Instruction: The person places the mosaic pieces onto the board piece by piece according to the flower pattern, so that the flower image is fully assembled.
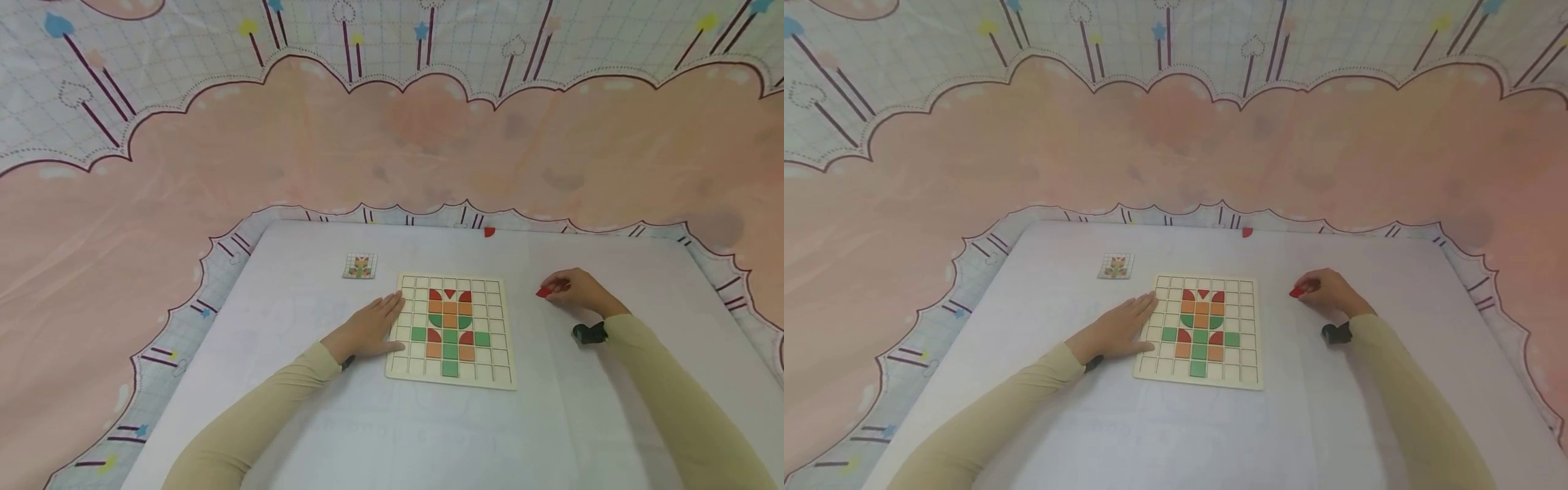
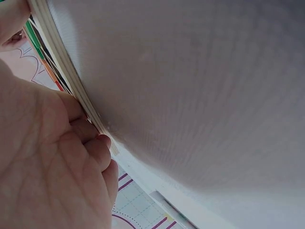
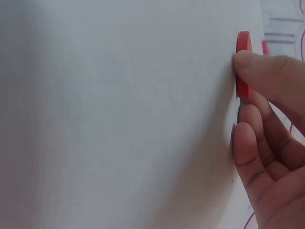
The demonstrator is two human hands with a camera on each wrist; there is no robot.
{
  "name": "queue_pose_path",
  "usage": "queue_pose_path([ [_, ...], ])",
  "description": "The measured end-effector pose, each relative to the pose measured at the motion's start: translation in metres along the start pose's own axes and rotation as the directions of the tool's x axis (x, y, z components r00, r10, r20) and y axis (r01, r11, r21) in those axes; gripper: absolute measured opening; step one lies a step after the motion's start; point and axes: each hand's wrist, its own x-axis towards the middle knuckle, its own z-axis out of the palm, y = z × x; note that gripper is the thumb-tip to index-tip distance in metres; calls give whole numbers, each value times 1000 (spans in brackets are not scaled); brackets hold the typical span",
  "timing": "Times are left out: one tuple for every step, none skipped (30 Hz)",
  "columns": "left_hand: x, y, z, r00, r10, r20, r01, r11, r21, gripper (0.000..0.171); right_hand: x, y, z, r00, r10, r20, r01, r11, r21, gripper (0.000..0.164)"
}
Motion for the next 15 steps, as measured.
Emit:
queue_pose_path([
  [0,0,0,1000,-2,0,2,1000,-5,90,-1,-3,2,1000,-11,6,11,1000,2,26],
  [0,0,-1,1000,-4,3,4,1000,-8,91,-1,-6,4,1000,-14,11,14,1000,-2,26],
  [0,0,-1,1000,-5,7,5,1000,-6,91,-2,-10,7,999,-27,20,27,1000,-6,26],
  [0,0,-1,1000,-7,9,7,1000,-9,91,-2,-14,10,999,-43,28,44,999,-8,25],
  [0,0,-1,1000,-8,12,8,1000,-9,91,-3,-20,12,997,-64,40,65,998,-10,25],
  [0,1,-1,1000,-9,12,10,1000,-10,91,-3,-26,15,995,-86,52,87,996,-10,25],
  [0,1,-1,1000,-11,12,11,1000,-11,91,-4,-32,18,991,-113,66,114,993,-14,25],
  [0,1,-2,1000,-13,12,13,1000,-11,91,-5,-40,21,988,-135,80,137,991,-12,25],
  [0,1,-2,1000,-14,11,15,1000,-13,91,-7,-47,24,981,-167,95,168,986,-2,24],
  [0,1,-2,1000,-16,10,16,1000,-13,91,-8,-55,27,974,-196,110,196,981,11,24],
  [-1,1,-2,1000,-17,12,17,1000,-12,91,-10,-63,30,966,-224,128,223,975,23,23],
  [-1,2,-3,1000,-16,11,17,1000,-12,91,-12,-70,34,957,-253,143,250,967,40,23],
  [-1,2,-3,1000,-16,11,16,1000,-11,91,-15,-77,37,944,-287,160,282,958,56,23],
  [-1,2,-3,1000,-15,11,16,1000,-11,91,-17,-84,40,931,-317,179,308,948,78,22],
  [-1,1,-2,1000,-14,10,14,1000,-10,91,-19,-90,44,916,-351,194,339,936,92,22],
])
